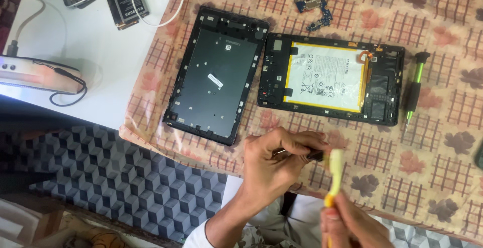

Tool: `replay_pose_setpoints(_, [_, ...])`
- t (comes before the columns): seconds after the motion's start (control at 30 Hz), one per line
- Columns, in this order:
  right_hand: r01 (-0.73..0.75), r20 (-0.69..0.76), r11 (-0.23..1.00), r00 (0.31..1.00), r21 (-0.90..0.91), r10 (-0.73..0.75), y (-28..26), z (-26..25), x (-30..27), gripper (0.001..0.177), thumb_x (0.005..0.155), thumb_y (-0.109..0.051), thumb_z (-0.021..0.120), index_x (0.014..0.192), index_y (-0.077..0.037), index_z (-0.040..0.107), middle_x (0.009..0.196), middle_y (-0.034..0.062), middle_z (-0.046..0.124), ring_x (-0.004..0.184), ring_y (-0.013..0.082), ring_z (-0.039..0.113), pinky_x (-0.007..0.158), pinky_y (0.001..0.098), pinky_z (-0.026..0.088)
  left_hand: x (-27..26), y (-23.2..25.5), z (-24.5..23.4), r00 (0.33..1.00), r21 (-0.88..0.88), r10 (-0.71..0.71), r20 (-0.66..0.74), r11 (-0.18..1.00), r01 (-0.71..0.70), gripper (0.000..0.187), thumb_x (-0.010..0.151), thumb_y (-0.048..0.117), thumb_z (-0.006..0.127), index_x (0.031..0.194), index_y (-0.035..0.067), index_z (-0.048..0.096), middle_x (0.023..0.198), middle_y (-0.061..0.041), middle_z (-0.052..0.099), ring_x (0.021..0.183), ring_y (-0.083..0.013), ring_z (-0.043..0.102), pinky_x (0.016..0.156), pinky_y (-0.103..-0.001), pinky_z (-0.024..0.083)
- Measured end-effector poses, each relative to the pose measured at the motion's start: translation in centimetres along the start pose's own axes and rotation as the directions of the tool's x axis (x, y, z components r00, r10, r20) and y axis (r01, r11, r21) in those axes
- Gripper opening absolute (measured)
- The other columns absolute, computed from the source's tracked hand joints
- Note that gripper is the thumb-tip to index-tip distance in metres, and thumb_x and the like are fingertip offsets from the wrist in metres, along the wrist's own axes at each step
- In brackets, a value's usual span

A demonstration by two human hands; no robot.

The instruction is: The person cleans a small electronic component using a toothbrush and a screwdriver. They hold the component in one hand and scrub it with the toothbrush in the other, occasionally using the screwdriver to assist.

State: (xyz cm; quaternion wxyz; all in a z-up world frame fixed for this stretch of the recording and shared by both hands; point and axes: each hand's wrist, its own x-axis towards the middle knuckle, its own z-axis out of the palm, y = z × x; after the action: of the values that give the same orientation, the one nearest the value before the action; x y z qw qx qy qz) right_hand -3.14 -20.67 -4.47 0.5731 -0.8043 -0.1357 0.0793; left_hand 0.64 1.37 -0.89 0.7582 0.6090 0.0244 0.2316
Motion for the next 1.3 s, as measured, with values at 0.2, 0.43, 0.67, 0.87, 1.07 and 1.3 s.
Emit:
replay_pose_setpoints(0.2, [-0.045, -0.006, 0.999, 0.999, 0.010, 0.045, 1.3, -0.3, 0.1, 0.038, 0.095, -0.003, 0.062, 0.132, -0.004, 0.065, 0.082, 0.0111, 0.076, 0.059, 0.0063, 0.067, 0.053, 0.0227, 0.056, 0.0, 0.3, 0.0, 1.000, 0.006, -0.010, -0.015, 1.000, 0.011, 0.023, 0.084, -0.026, 0.054, 0.088, -0.003, 0.055, 0.105, -0.023, 0.077, 0.108, -0.0297, 0.077, 0.096, -0.040, 0.067])
replay_pose_setpoints(0.43, [-0.146, 0.002, 0.982, 0.989, 0.119, 0.147, 0.3, 0.2, 0.2, 0.039, 0.093, -0.001, 0.063, 0.131, -0.005, 0.068, 0.067, 0.0090, 0.071, 0.045, 0.0057, 0.058, 0.042, 0.0218, 0.050, -0.1, 0.3, 0.0, 1.000, -0.016, -0.024, -0.017, 1.000, 0.024, 0.024, 0.085, -0.026, 0.055, 0.088, -0.002, 0.054, 0.104, -0.023, 0.077, 0.106, -0.0291, 0.078, 0.094, -0.039, 0.067])
replay_pose_setpoints(0.67, [-0.028, -0.057, 0.998, 0.998, 0.054, 0.031, -0.4, 0.8, 0.5, 0.036, 0.094, 0.000, 0.063, 0.130, -0.003, 0.069, 0.071, 0.0090, 0.073, 0.050, 0.0047, 0.060, 0.046, 0.0203, 0.051, 0.0, 0.6, 0.0, 0.999, -0.016, -0.035, -0.022, 0.999, 0.035, 0.023, 0.087, -0.024, 0.056, 0.087, -0.001, 0.054, 0.104, -0.022, 0.077, 0.106, -0.0286, 0.078, 0.093, -0.038, 0.068])
replay_pose_setpoints(0.87, [-0.007, -0.080, 0.999, 0.997, 0.048, 0.011, -0.4, 1.2, 0.4, 0.033, 0.097, -0.003, 0.064, 0.129, -0.002, 0.069, 0.072, 0.0099, 0.073, 0.050, 0.0055, 0.061, 0.044, 0.0221, 0.051, -0.1, 0.4, -0.1, 0.999, 0.028, -0.040, -0.022, 0.999, 0.040, 0.023, 0.087, -0.024, 0.057, 0.086, -0.001, 0.054, 0.104, -0.021, 0.078, 0.105, -0.0283, 0.079, 0.091, -0.037, 0.069])
replay_pose_setpoints(1.07, [-0.097, -0.163, 0.984, 0.979, 0.149, 0.121, -3.2, -0.2, 3.3, 0.039, 0.104, -0.007, 0.053, 0.142, -0.002, 0.060, 0.073, 0.0082, 0.067, 0.043, 0.0052, 0.056, 0.037, 0.0218, 0.046, 0.1, 0.7, -0.1, 0.999, 0.060, -0.042, -0.018, 0.997, 0.043, 0.023, 0.086, -0.024, 0.057, 0.087, -0.001, 0.054, 0.103, -0.021, 0.078, 0.106, -0.0282, 0.079, 0.092, -0.036, 0.069])
replay_pose_setpoints(1.3, [-0.176, -0.296, 0.875, 0.954, -0.452, 0.040, -6.7, -3.9, 8.9, 0.033, 0.108, -0.005, 0.058, 0.139, 0.005, 0.065, 0.073, 0.0137, 0.066, 0.053, 0.0147, 0.054, 0.046, 0.0291, 0.039, 0.5, 2.0, 0.5, 0.981, -0.123, -0.194, 0.014, 0.973, 0.194, 0.021, 0.090, -0.018, 0.068, 0.095, -0.002, 0.056, 0.108, -0.018, 0.076, 0.105, -0.0226, 0.077, 0.092, -0.033, 0.068])
